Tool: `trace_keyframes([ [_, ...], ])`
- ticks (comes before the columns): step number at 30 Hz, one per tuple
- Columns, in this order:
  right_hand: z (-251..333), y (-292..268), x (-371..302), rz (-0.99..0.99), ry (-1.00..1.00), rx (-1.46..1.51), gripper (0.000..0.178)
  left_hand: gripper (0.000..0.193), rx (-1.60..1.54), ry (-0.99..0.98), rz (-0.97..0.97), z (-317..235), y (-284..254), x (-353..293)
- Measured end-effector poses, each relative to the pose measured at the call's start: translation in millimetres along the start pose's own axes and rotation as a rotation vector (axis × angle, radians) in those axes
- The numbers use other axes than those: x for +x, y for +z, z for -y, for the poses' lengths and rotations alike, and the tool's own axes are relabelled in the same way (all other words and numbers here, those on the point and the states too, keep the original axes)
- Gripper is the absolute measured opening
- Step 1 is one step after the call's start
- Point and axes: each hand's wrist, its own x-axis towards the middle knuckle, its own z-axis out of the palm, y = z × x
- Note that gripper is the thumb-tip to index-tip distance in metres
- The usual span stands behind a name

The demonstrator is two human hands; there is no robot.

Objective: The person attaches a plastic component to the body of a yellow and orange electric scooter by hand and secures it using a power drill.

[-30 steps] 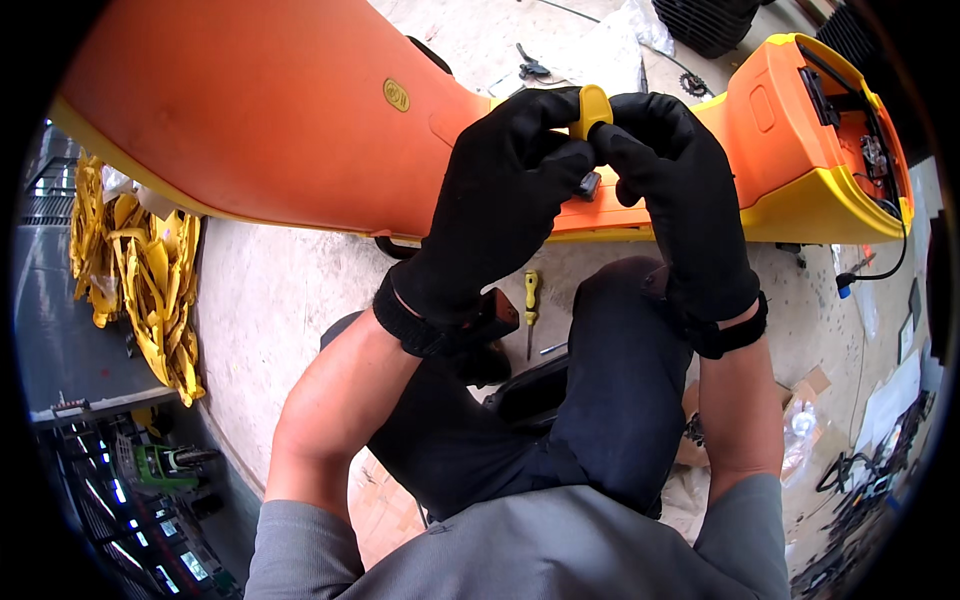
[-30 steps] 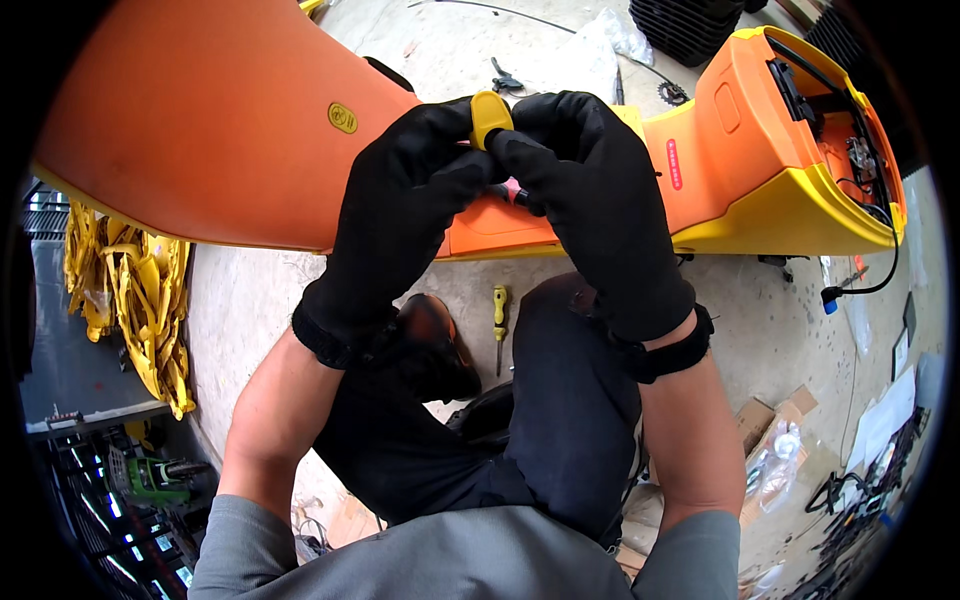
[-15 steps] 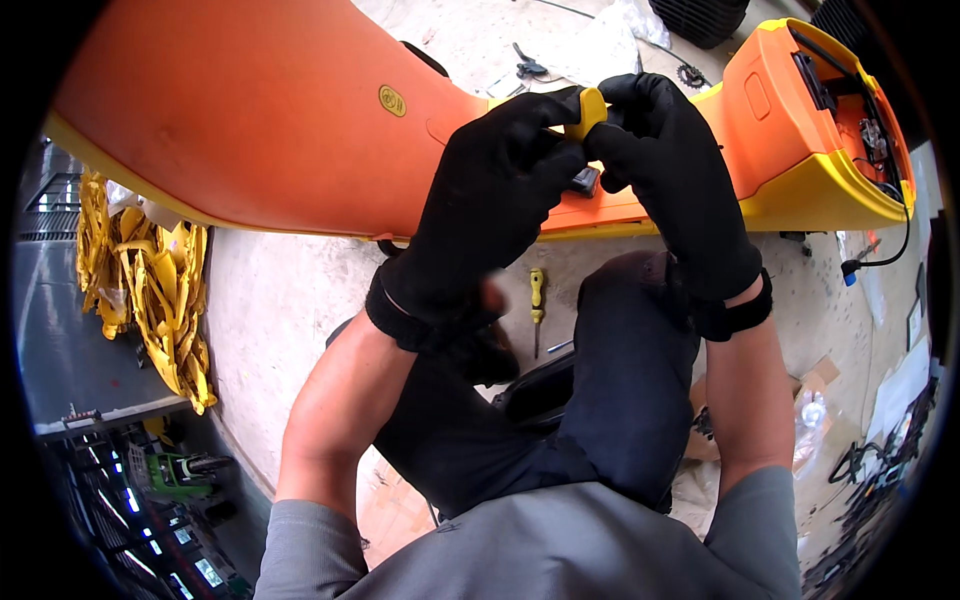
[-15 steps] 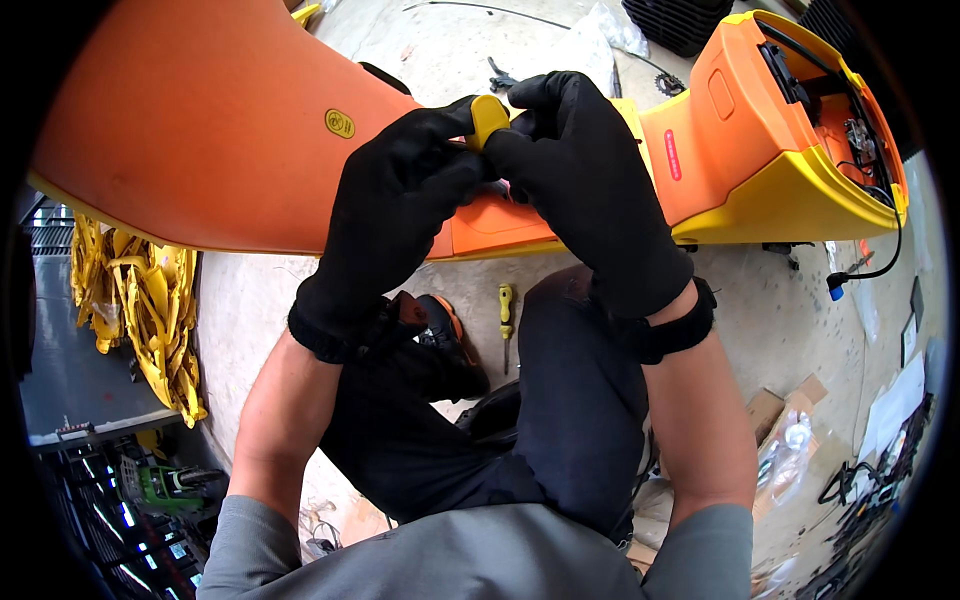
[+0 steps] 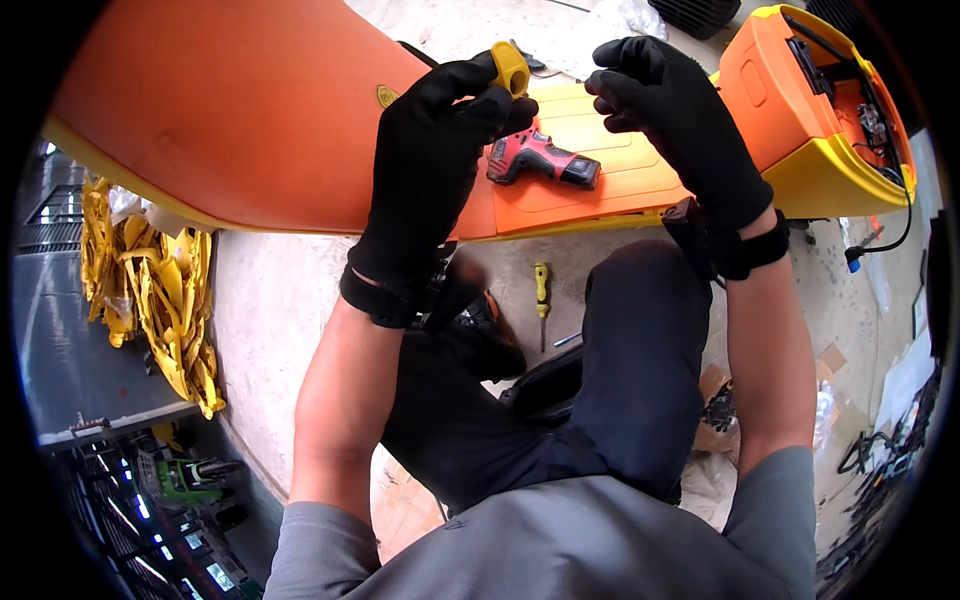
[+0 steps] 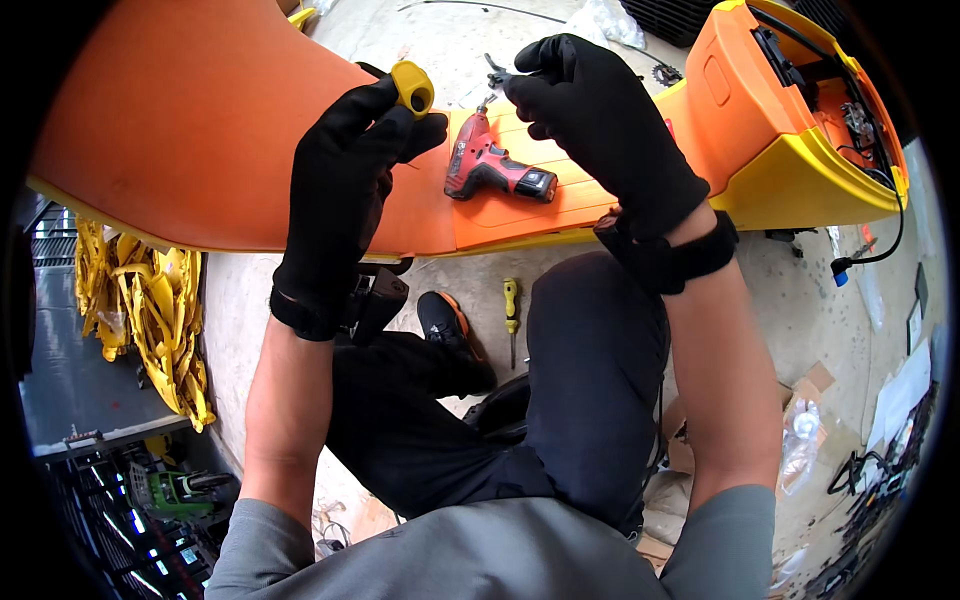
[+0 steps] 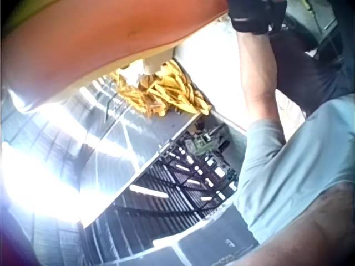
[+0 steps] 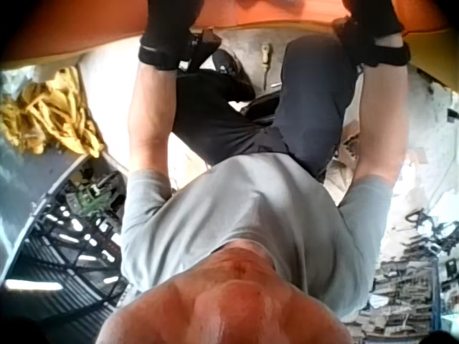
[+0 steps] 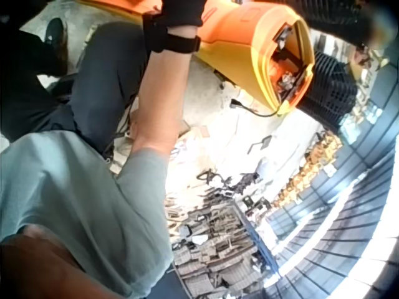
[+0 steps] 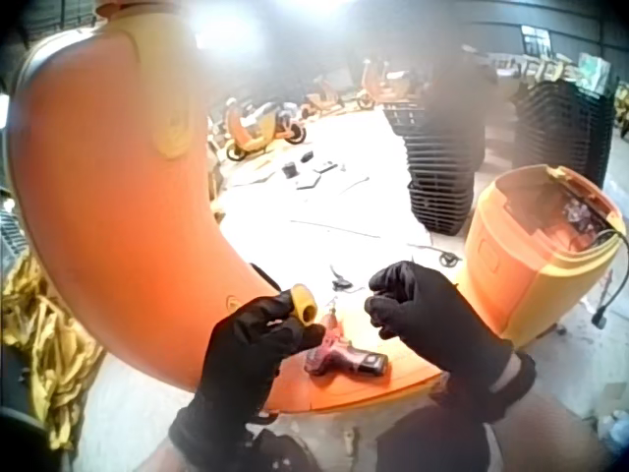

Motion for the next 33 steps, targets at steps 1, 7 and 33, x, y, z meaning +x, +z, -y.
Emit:
trace_keyframes([
  [1, -7.2, -3.0, 12.2, 0.037, -0.001, -0.137, 0.026, 0.03, -0.071, 0.093, 0.029, 11.3, -5.2, 5.4],
  [7, -51.9, 33.5, 82.2, 0.448, -0.086, -1.023, 0.036, 0.032, -0.286, 0.183, 0.006, 21.4, -23.8, 16.3],
  [33, -71.8, 53.3, 80.5, 0.449, 0.312, -0.762, 0.035, 0.037, -0.223, 0.319, 0.28, 55.4, -62.5, 17.1],
])
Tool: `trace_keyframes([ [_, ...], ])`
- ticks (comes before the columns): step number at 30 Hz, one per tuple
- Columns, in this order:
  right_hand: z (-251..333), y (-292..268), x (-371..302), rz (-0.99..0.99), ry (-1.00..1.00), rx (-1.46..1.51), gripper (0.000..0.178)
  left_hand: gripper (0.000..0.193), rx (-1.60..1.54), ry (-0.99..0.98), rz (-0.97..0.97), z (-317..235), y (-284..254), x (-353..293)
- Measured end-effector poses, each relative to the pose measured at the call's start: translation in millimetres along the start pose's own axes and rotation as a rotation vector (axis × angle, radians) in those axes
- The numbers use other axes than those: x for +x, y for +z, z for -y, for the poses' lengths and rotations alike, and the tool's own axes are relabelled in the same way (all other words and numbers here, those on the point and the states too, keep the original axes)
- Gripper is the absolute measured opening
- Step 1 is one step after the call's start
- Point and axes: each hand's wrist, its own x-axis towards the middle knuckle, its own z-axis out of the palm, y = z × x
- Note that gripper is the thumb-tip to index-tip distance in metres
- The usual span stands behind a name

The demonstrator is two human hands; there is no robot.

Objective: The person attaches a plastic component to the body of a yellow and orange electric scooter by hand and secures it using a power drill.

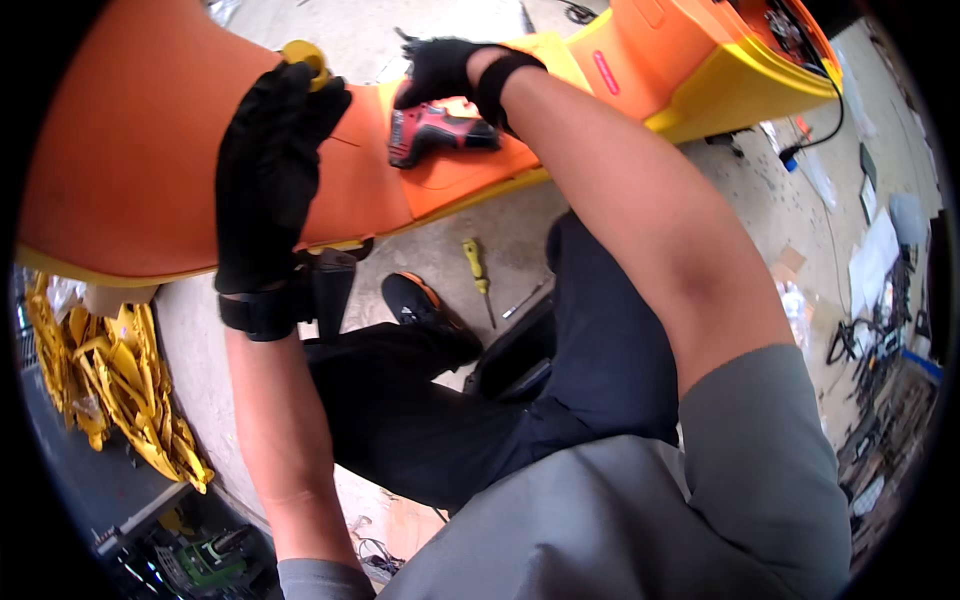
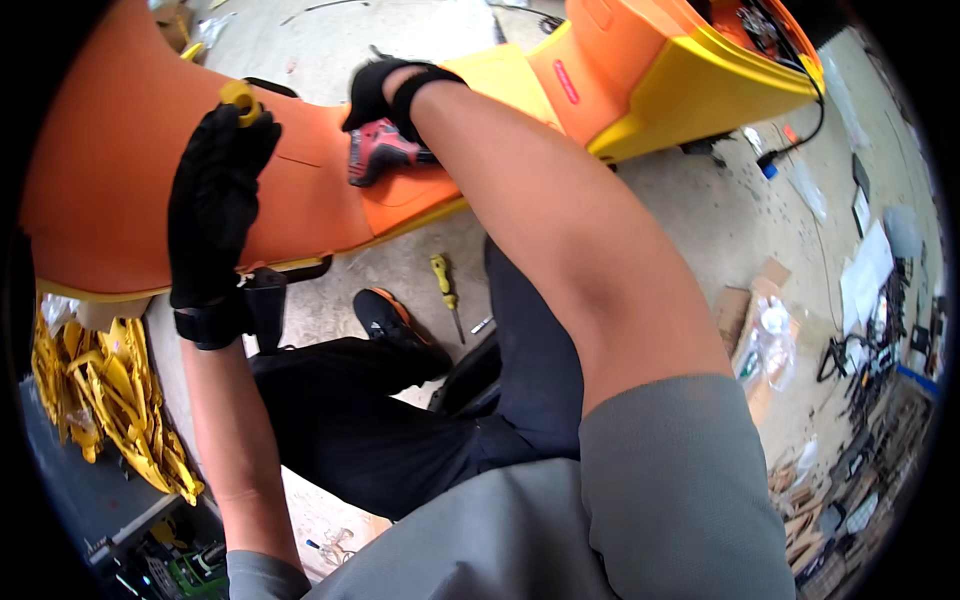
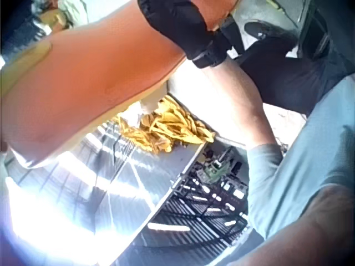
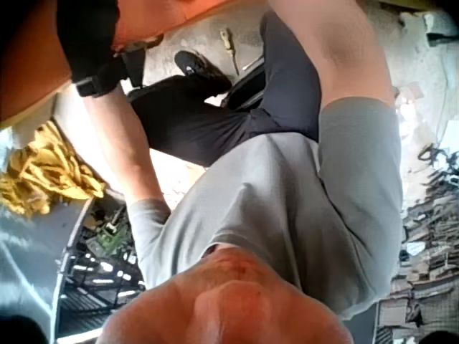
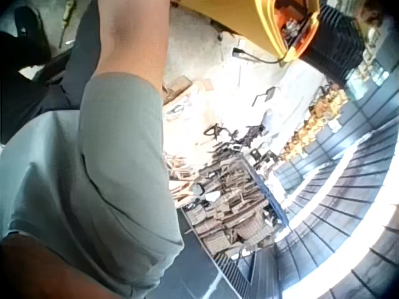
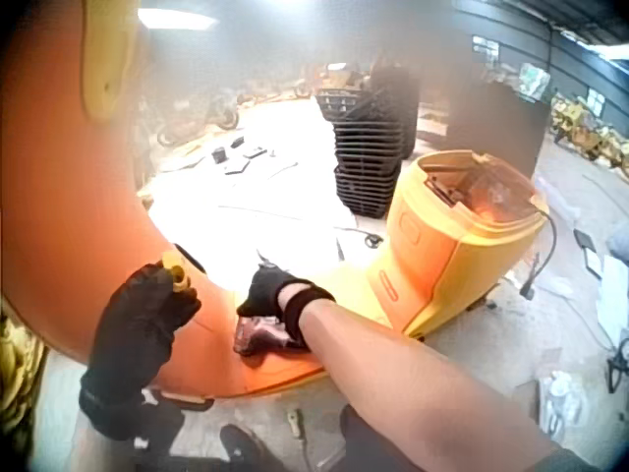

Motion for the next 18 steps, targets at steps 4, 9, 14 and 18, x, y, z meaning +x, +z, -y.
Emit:
trace_keyframes([
  [4, 19.6, -86.4, -128.8, -0.33, -0.171, 0.322, 0.034, 0.029, 0.972, 0.141, 0.139, -19.0, -25.0, -1.5],
  [9, -59.9, -97.7, -331.5, -0.694, 0.181, 0.38, 0.03, 0.032, 0.394, -0.1, 0.25, 43.0, -12.3, 16.3],
  [14, -153.7, 29.1, -427.6, -0.585, 0.681, 0.841, 0.033, 0.029, 0.577, -0.16, 0.222, 20.0, -15.0, 7.0],
  [18, -215.1, 165.1, -473.9, -0.487, 0.938, 0.926, 0.022, 0.025, 0.925, 0.125, 0.424, 41.4, -0.3, 16.3],
])
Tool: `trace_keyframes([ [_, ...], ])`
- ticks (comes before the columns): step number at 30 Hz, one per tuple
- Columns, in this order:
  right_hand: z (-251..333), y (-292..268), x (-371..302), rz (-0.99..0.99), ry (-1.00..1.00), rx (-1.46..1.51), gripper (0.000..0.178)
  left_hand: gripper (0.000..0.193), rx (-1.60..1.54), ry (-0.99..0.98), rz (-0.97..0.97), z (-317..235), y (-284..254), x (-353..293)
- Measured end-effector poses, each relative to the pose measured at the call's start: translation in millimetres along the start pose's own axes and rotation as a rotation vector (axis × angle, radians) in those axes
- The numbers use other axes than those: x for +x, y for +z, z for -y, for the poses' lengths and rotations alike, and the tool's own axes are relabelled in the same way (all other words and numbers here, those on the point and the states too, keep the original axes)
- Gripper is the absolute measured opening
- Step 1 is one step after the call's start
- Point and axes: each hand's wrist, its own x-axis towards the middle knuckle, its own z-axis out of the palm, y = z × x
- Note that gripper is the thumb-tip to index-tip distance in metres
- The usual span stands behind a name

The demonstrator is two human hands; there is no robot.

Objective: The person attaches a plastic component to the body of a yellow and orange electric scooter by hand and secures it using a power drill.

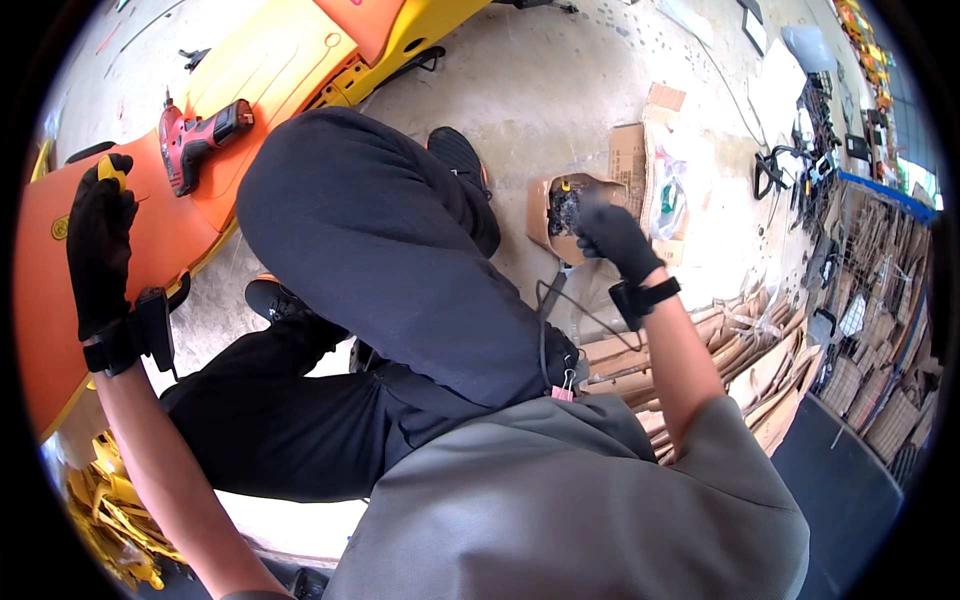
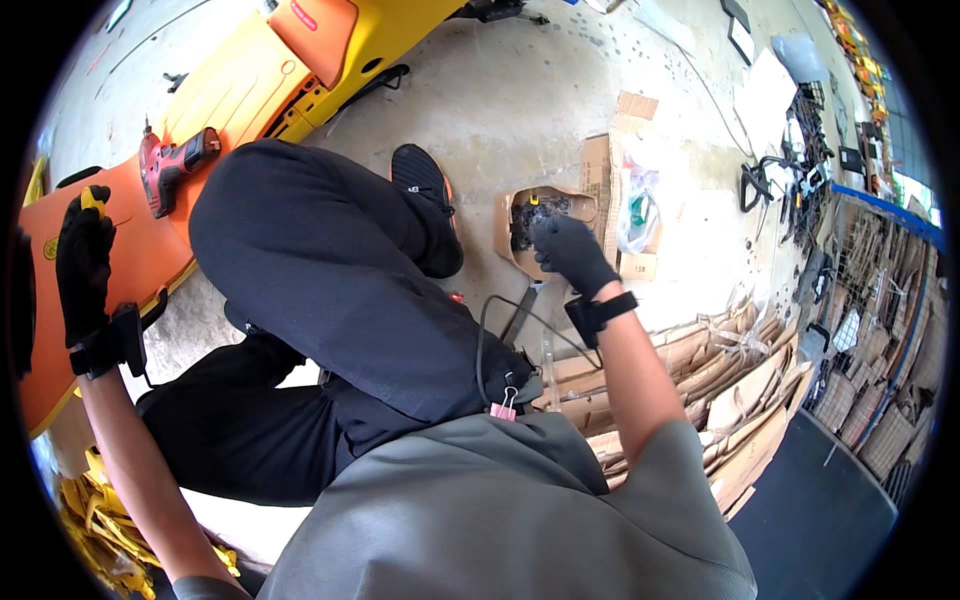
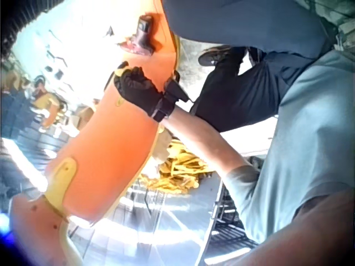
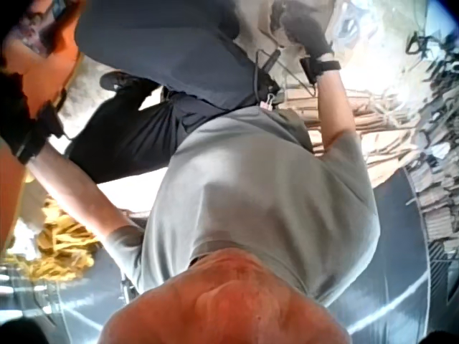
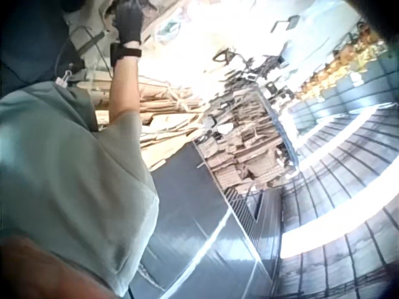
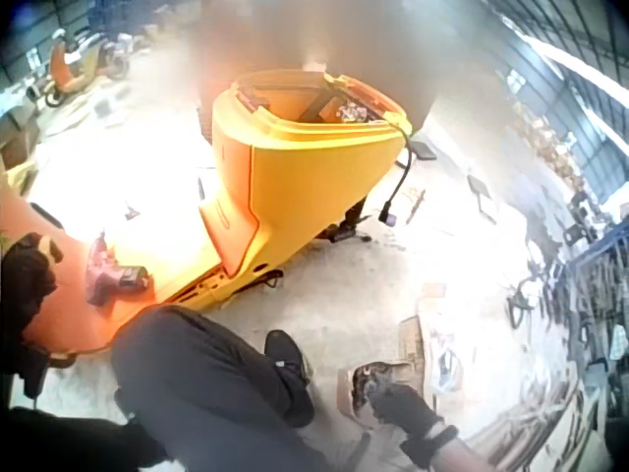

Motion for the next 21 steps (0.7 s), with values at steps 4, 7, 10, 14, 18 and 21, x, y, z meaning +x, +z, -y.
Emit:
trace_keyframes([
  [4, -166.9, -0.8, 79.8, -0.101, -0.465, -0.344, 0.014, 0.034, -0.011, -0.175, 0.24, 25.5, 0.0, -4.9],
  [7, -189.9, -4.9, 96.7, -0.19, -0.423, -0.427, 0.015, 0.034, -0.144, -0.303, 0.235, 30.7, 5.2, -9.4],
  [10, -195.6, -10.6, 104.8, -0.304, -0.309, -0.463, 0.019, 0.036, -0.472, -0.522, 0.157, 24.7, 6.1, -9.6],
  [14, -192.8, -14.5, 96.5, -0.423, -0.215, -0.414, 0.023, 0.04, -0.942, -0.732, 0.052, 40.9, 23.2, -2.9],
  [18, -188.3, -12.3, 95.3, -0.45, -0.113, -0.384, 0.023, 0.043, -0.877, -0.729, 0.071, 22.3, 27.7, 6.6],
  [21, -185.8, -7.3, 101.3, -0.483, -0.103, -0.418, 0.016, 0.043, -0.868, -0.753, 0.093, 15.0, 22.9, 10.9],
])
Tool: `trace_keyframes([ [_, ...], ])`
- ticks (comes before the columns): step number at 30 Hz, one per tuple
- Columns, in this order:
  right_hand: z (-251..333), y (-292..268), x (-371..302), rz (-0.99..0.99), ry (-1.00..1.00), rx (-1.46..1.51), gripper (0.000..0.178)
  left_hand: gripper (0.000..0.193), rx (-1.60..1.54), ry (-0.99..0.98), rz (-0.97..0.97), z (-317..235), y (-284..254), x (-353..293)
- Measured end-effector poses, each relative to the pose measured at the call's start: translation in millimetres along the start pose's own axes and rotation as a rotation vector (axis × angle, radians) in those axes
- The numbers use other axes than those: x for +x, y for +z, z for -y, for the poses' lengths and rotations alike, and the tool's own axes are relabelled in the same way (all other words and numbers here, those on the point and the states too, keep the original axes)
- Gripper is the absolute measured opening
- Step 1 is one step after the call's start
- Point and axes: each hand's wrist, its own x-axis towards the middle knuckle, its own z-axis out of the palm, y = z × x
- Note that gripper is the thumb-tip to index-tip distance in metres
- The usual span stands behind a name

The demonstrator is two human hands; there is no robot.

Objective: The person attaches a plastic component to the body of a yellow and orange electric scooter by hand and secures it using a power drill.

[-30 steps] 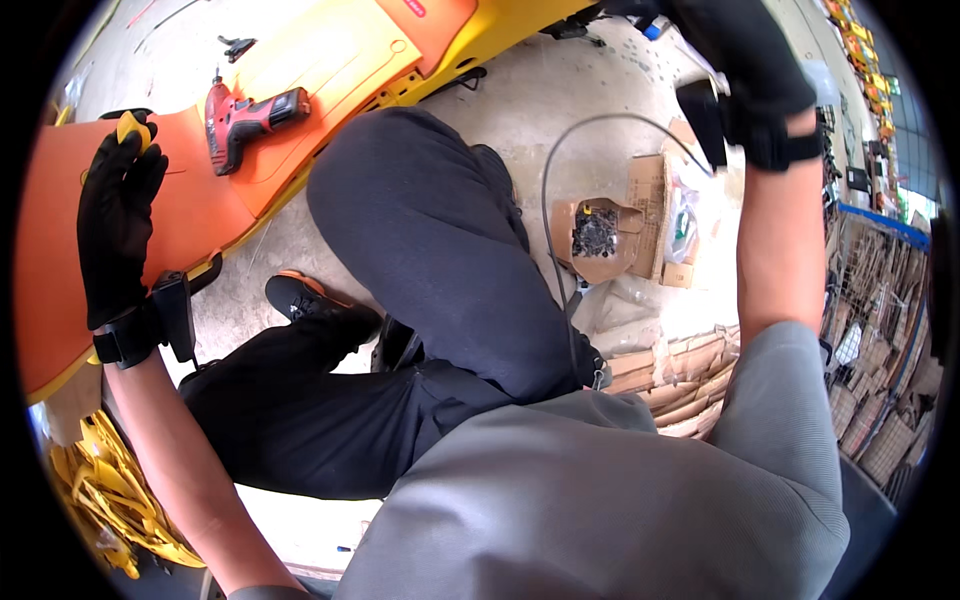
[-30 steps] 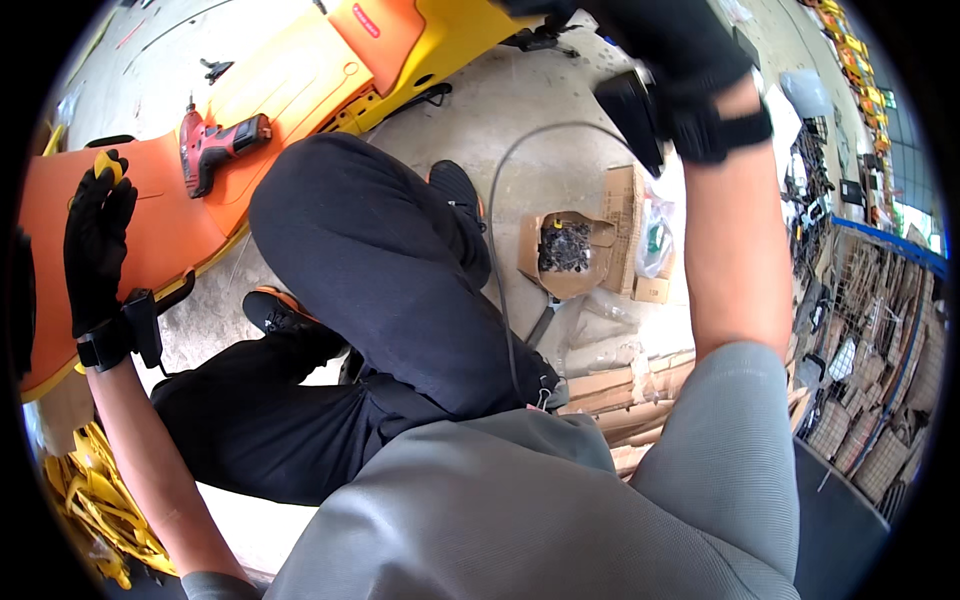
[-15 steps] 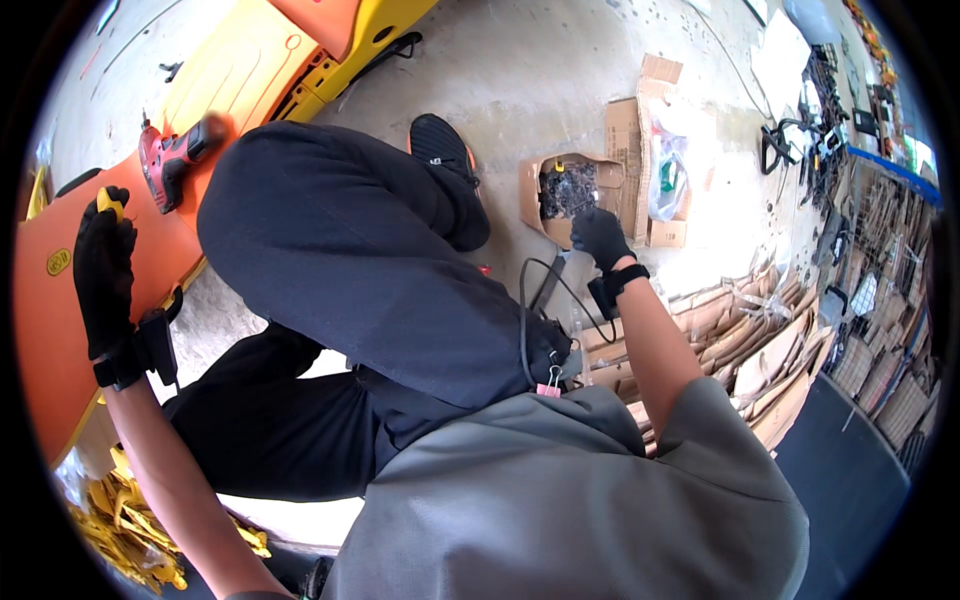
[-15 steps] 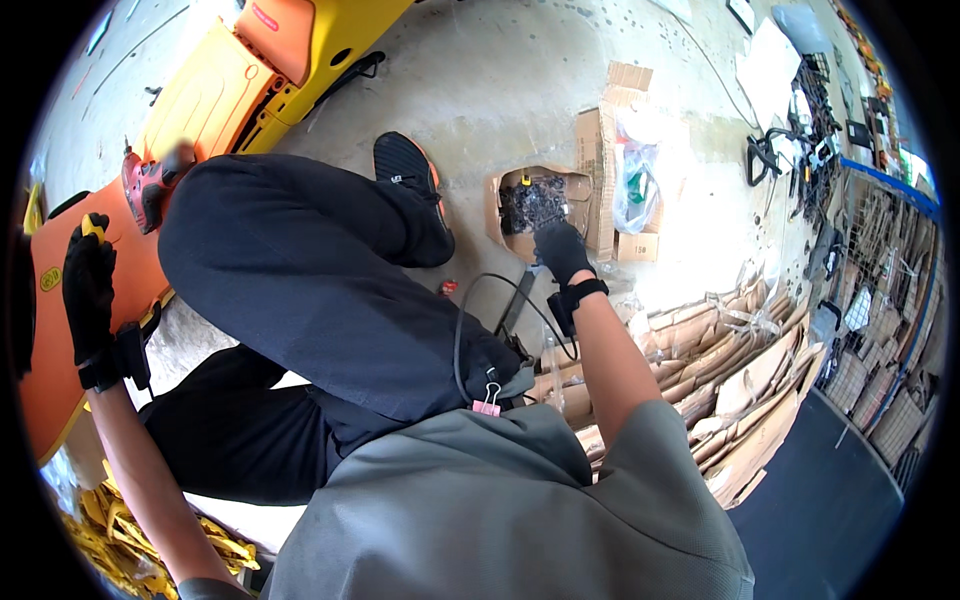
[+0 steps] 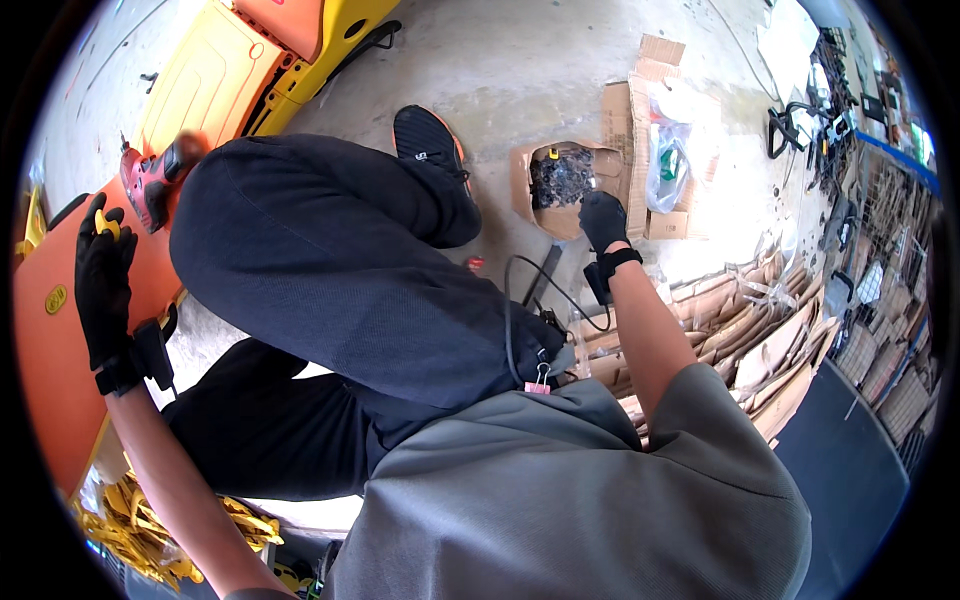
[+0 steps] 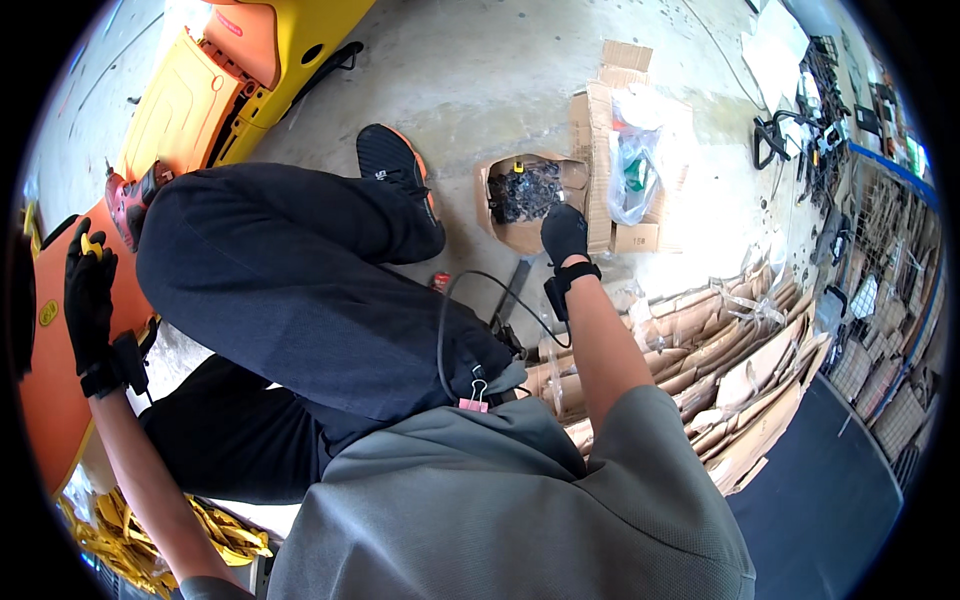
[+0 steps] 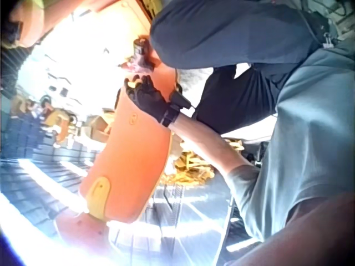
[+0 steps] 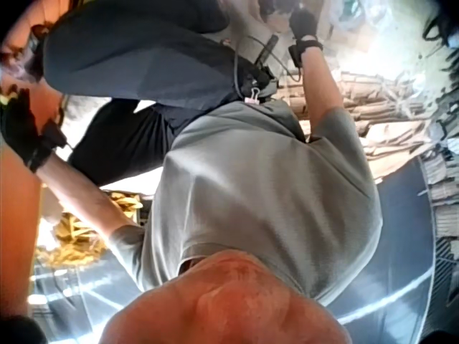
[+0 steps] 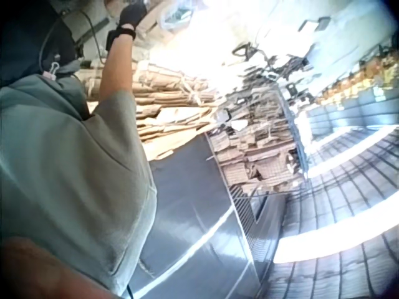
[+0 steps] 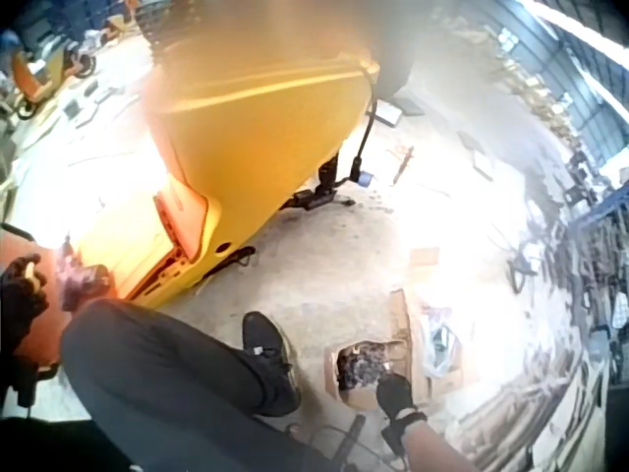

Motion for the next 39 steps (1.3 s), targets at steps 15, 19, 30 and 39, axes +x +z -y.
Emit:
trace_keyframes([
  [15, -22.1, 34.6, 41.4, 0.181, 0.197, -0.043, 0.032, 0.036, 0.586, 0.232, 0.003, -22.5, 46.9, -15.0],
  [19, -11.7, 20.8, 48.4, 0.286, -0.027, -0.366, 0.023, 0.031, 0.218, 0.111, -0.006, -10.2, 29.8, -6.9],
  [30, 26.1, 30.2, 49.8, 0.397, 0.01, -0.609, 0.029, 0.026, 0.216, 0.13, 0.01, -10.0, 15.8, -16.9],
  [39, -25.5, 30.6, 42.5, 0.258, -0.612, -0.685, 0.05, 0.022, -0.05, 0.095, -0.035, -29.2, 49.2, -20.9],
])
